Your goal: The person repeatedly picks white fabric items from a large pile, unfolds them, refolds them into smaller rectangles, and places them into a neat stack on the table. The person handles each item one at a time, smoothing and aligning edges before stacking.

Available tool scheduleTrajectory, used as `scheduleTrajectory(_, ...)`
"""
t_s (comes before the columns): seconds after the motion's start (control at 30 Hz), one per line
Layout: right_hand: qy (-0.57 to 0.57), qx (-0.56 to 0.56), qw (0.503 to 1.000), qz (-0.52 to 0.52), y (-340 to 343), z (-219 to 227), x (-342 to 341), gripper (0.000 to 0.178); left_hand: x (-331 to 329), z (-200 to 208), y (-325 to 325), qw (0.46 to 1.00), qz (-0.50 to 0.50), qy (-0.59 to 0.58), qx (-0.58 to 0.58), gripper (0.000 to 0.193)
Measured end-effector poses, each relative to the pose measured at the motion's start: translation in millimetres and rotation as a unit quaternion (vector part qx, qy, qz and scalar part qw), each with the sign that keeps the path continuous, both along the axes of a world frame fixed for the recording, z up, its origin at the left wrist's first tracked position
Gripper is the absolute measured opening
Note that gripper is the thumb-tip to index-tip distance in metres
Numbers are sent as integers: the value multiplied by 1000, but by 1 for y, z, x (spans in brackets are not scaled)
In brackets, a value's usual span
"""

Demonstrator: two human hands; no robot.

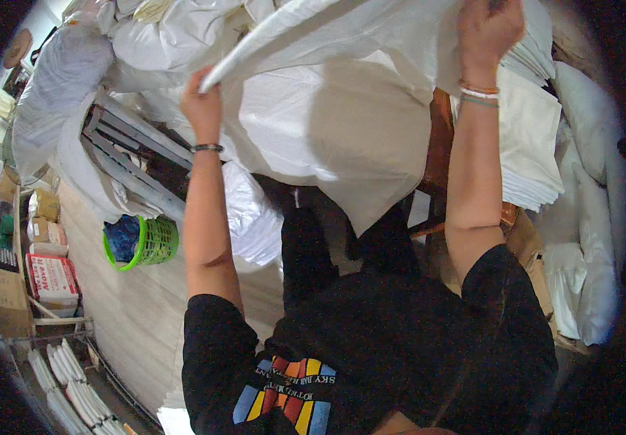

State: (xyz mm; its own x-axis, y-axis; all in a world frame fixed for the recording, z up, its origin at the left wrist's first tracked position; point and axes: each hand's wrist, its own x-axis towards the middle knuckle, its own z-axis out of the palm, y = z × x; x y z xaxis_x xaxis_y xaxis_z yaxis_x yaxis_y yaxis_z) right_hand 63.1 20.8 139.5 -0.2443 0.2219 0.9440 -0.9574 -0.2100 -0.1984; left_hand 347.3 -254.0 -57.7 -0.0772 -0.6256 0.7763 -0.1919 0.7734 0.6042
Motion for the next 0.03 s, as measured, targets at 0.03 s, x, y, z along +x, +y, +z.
scheduleTrajectory(0.03,17,12,1000,-10,10,6,1,25,10,7,-17,995,-57,80,28,32)
